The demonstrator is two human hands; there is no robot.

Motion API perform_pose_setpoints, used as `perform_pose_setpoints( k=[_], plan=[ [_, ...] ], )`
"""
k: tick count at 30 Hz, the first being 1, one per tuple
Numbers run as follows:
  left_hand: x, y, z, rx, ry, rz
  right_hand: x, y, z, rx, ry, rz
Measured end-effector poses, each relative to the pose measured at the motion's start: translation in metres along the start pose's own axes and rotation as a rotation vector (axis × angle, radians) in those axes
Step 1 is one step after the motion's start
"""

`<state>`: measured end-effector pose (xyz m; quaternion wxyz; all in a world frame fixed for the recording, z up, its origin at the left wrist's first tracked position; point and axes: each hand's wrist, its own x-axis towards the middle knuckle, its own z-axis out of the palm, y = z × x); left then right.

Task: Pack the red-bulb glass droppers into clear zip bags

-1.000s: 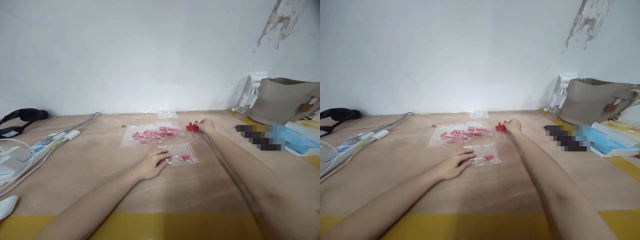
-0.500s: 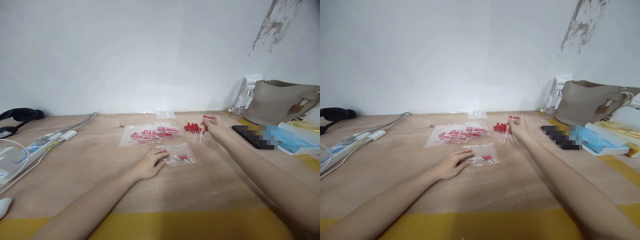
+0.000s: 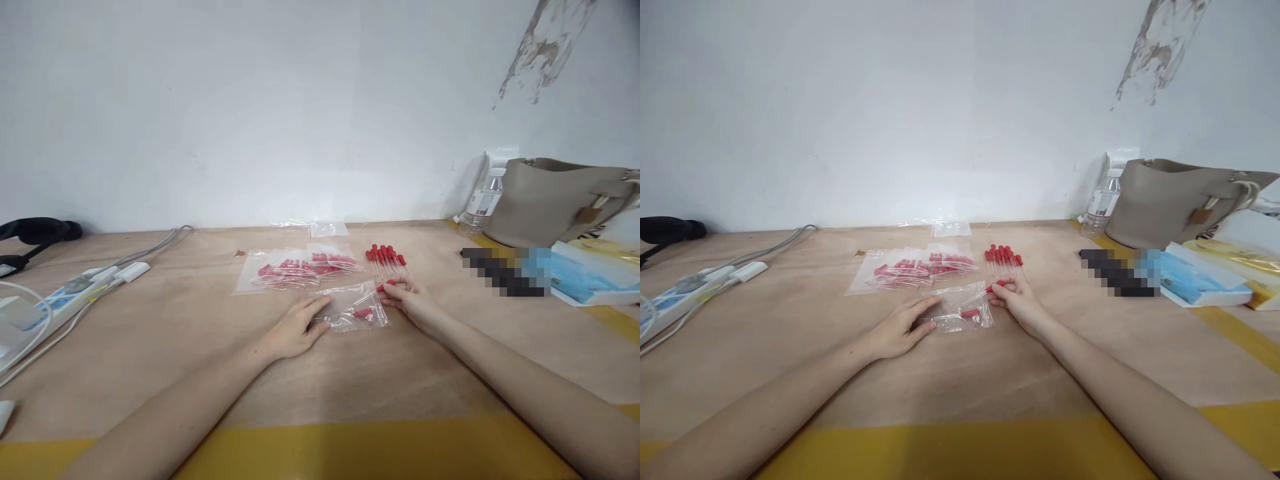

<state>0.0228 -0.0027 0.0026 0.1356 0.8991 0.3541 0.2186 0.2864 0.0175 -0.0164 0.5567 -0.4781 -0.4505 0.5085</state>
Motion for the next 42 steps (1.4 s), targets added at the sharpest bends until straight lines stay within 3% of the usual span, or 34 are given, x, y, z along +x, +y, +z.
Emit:
perform_pose_setpoints(
  k=[6, 11, 14, 16, 18, 25, 32, 37, 42],
  plan=[
    [0.0, 0.0, 0.001, -0.014, 0.01, 0.009, 0.001, 0.009, -0.007, -0.521, -0.172, -0.249],
    [0.002, 0.0, 0.004, -0.009, 0.037, 0.016, 0.002, 0.011, -0.001, -0.689, -0.228, -0.453],
    [0.003, 0.002, 0.003, -0.042, 0.041, 0.027, 0.003, 0.008, -0.002, -0.684, -0.316, -0.457],
    [0.003, 0.004, 0.002, -0.067, 0.036, 0.026, 0.008, 0.003, -0.007, -0.684, -0.241, -0.396],
    [0.003, 0.005, 0.0, -0.082, 0.027, 0.014, 0.02, -0.004, -0.015, -0.758, -0.086, -0.343],
    [0.001, 0.004, 0.0, -0.127, 0.025, -0.028, 0.092, -0.031, -0.03, -1.045, 0.303, -0.329],
    [0.001, 0.005, -0.002, -0.136, 0.01, 0.007, 0.132, -0.025, -0.026, -1.249, 0.318, -0.251],
    [0.0, 0.004, -0.001, -0.113, 0.016, 0.019, 0.133, -0.029, -0.029, -1.231, 0.311, -0.202],
    [0.0, 0.0, 0.002, -0.059, 0.008, 0.027, 0.121, -0.05, -0.038, -1.205, 0.298, -0.175]
  ],
)
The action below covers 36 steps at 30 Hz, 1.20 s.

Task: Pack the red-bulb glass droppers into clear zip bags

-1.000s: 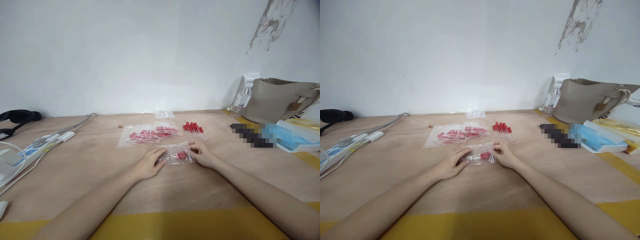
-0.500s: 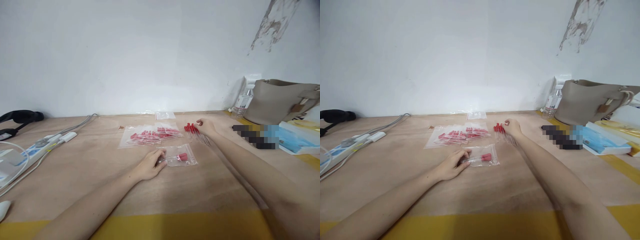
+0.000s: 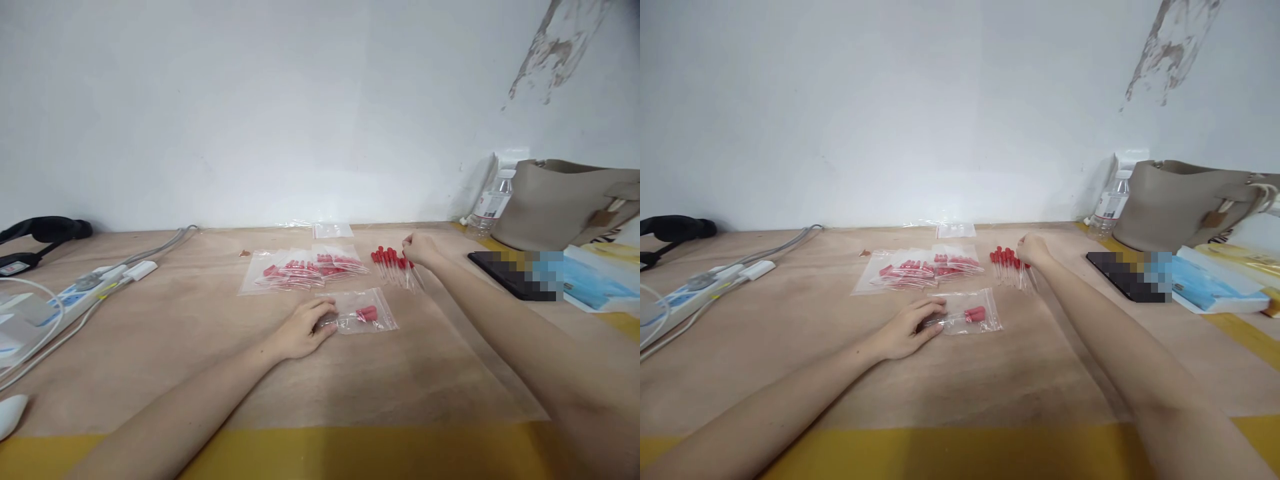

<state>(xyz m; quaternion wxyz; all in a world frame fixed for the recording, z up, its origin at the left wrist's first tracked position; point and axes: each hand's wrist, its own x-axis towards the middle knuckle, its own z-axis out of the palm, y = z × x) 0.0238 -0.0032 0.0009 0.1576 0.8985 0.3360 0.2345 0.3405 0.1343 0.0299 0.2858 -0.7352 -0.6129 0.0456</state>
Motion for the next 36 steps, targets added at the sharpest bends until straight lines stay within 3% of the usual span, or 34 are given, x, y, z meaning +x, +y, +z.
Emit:
perform_pose_setpoints(
  k=[4, 7, 13, 18, 23, 27, 36],
  plan=[
    [0.0, -0.003, 0.002, 0.034, -0.006, 0.012, -0.015, 0.011, -0.027, 0.149, 0.145, -0.054],
    [0.001, -0.003, 0.002, 0.043, -0.007, 0.013, -0.04, 0.021, -0.031, 0.499, 0.245, -0.07],
    [0.0, -0.003, 0.002, 0.053, 0.004, 0.02, -0.097, 0.018, 0.004, 1.023, 0.169, 0.122],
    [0.0, -0.004, 0.003, 0.062, 0.0, 0.018, -0.11, 0.008, 0.022, 1.269, 0.082, 0.255],
    [0.0, -0.004, 0.003, 0.069, 0.001, 0.016, -0.122, 0.002, 0.022, 1.306, -0.062, 0.201],
    [0.001, -0.004, 0.002, 0.066, 0.002, 0.019, -0.13, 0.003, 0.019, 1.293, -0.092, 0.159],
    [0.0, -0.004, 0.003, 0.071, 0.002, 0.025, -0.127, 0.006, 0.016, 1.316, -0.153, 0.217]
  ],
)
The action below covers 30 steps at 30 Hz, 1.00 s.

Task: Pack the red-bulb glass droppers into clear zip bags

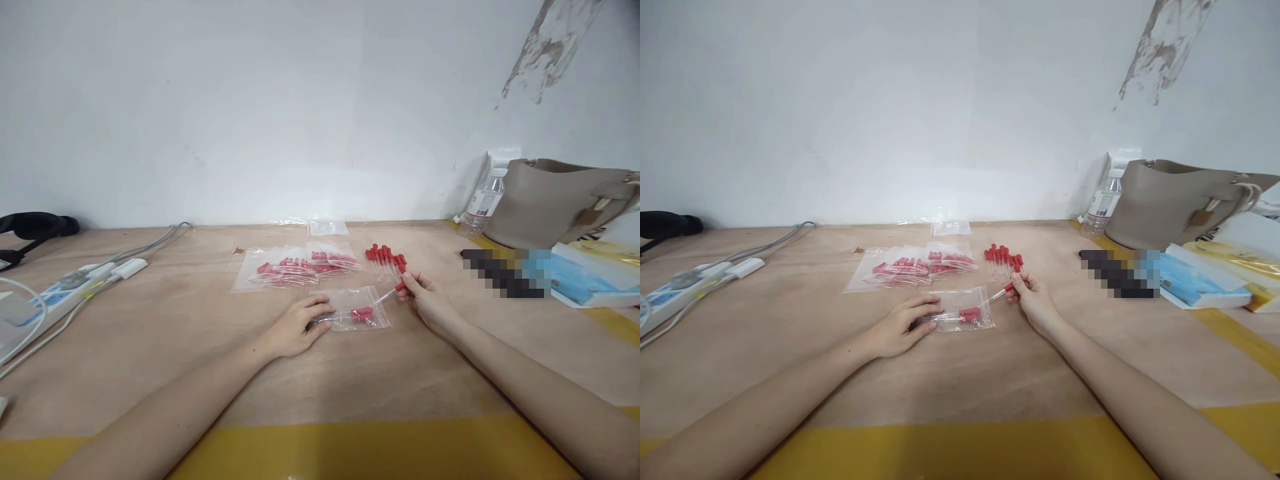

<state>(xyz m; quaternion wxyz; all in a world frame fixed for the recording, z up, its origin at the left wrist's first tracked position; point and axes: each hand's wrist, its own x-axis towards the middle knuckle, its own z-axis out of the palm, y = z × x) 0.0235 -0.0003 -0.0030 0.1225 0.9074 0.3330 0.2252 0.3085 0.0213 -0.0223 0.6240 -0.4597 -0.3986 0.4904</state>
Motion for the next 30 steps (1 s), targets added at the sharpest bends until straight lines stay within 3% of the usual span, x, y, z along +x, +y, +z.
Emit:
perform_pose_setpoints(
  k=[7, 13, 16, 23, 26, 28, 30],
  plan=[
    [0.0, 0.004, -0.003, -0.02, -0.002, -0.043, -0.008, -0.005, 0.003, -0.008, -0.148, 0.205],
    [0.001, 0.004, -0.004, -0.036, 0.001, -0.036, -0.008, -0.004, 0.011, -0.311, -0.318, 0.071],
    [0.001, 0.003, -0.003, -0.033, 0.009, -0.034, -0.007, 0.002, 0.019, -0.422, -0.317, -0.004],
    [0.001, 0.004, -0.003, -0.025, 0.011, -0.021, -0.015, 0.003, 0.031, -0.448, -0.426, -0.019],
    [0.001, 0.004, -0.003, -0.019, 0.004, -0.022, 0.0, -0.009, 0.017, -0.561, -0.257, -0.092],
    [0.001, 0.003, -0.002, -0.007, -0.003, -0.024, 0.021, -0.02, 0.002, -0.727, -0.002, -0.243],
    [0.0, 0.002, -0.002, -0.002, -0.007, -0.023, 0.044, -0.029, -0.012, -0.969, 0.186, -0.269]
  ],
)
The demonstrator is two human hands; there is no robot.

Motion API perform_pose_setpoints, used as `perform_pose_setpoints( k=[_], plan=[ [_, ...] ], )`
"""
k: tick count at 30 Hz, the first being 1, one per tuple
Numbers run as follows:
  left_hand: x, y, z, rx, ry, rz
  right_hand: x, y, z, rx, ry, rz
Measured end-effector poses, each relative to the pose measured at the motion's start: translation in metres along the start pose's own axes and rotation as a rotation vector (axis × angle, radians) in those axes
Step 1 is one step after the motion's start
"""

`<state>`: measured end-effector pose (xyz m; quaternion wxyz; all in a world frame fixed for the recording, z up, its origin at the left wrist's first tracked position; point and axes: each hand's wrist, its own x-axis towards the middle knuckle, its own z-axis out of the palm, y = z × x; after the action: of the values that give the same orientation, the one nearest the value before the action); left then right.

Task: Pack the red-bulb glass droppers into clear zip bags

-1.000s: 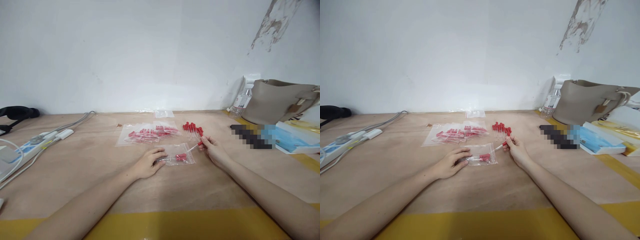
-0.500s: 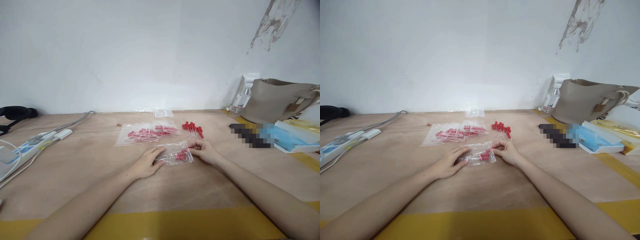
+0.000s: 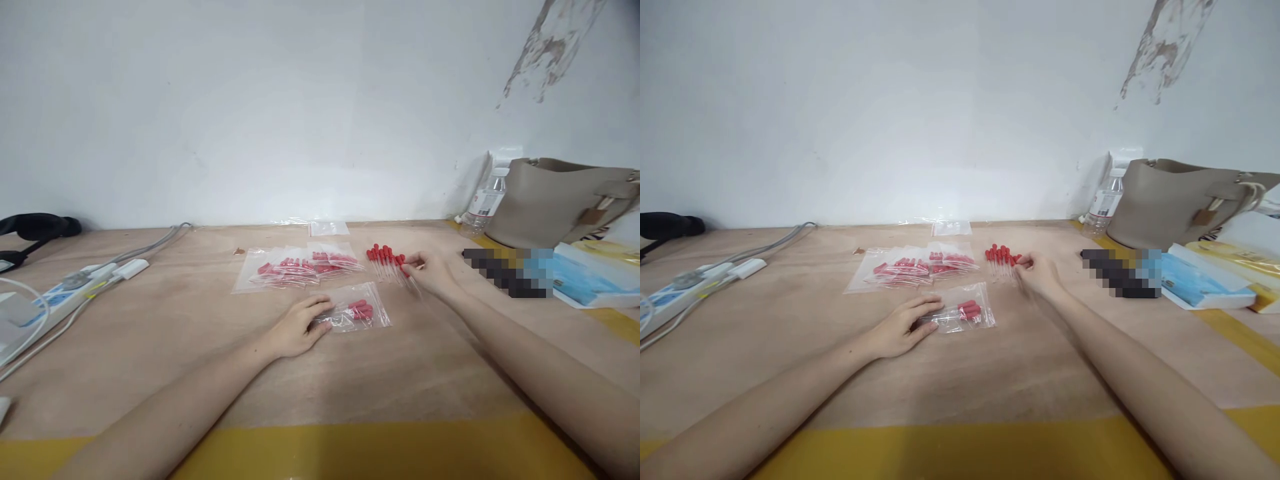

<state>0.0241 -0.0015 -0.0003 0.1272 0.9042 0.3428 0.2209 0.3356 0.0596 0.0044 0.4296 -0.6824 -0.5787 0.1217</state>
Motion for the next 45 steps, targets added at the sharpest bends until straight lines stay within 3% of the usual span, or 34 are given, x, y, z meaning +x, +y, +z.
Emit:
perform_pose_setpoints(
  k=[3, 8, 15, 18, 24, 29, 35, 39, 45],
  plan=[
    [0.0, 0.0, 0.0, -0.006, -0.002, -0.004, 0.029, 0.009, -0.004, -0.203, -0.065, 0.077],
    [0.0, 0.001, 0.0, -0.012, -0.008, -0.015, 0.041, 0.008, 0.008, -0.238, -0.244, 0.182],
    [0.0, 0.0, 0.0, -0.003, -0.011, -0.007, 0.038, 0.008, 0.006, -0.138, -0.208, 0.129],
    [0.0, 0.0, 0.0, 0.002, -0.006, -0.005, 0.036, 0.005, -0.009, 0.002, -0.204, 0.103],
    [0.0, 0.0, 0.001, 0.004, 0.003, 0.007, 0.013, -0.001, -0.03, 0.517, -0.088, 0.063],
    [0.001, 0.0, 0.0, 0.001, -0.001, 0.006, -0.022, 0.002, -0.013, 0.711, 0.044, 0.159],
    [0.001, 0.0, -0.001, 0.004, -0.003, 0.001, -0.037, 0.0, 0.011, 0.9, 0.057, 0.246],
    [0.0, 0.0, -0.001, -0.003, -0.002, 0.007, -0.045, -0.008, 0.019, 0.997, -0.033, 0.299],
    [0.0, 0.0, 0.0, 0.001, 0.014, -0.003, -0.06, -0.014, 0.023, 1.085, -0.336, 0.375]
  ],
)
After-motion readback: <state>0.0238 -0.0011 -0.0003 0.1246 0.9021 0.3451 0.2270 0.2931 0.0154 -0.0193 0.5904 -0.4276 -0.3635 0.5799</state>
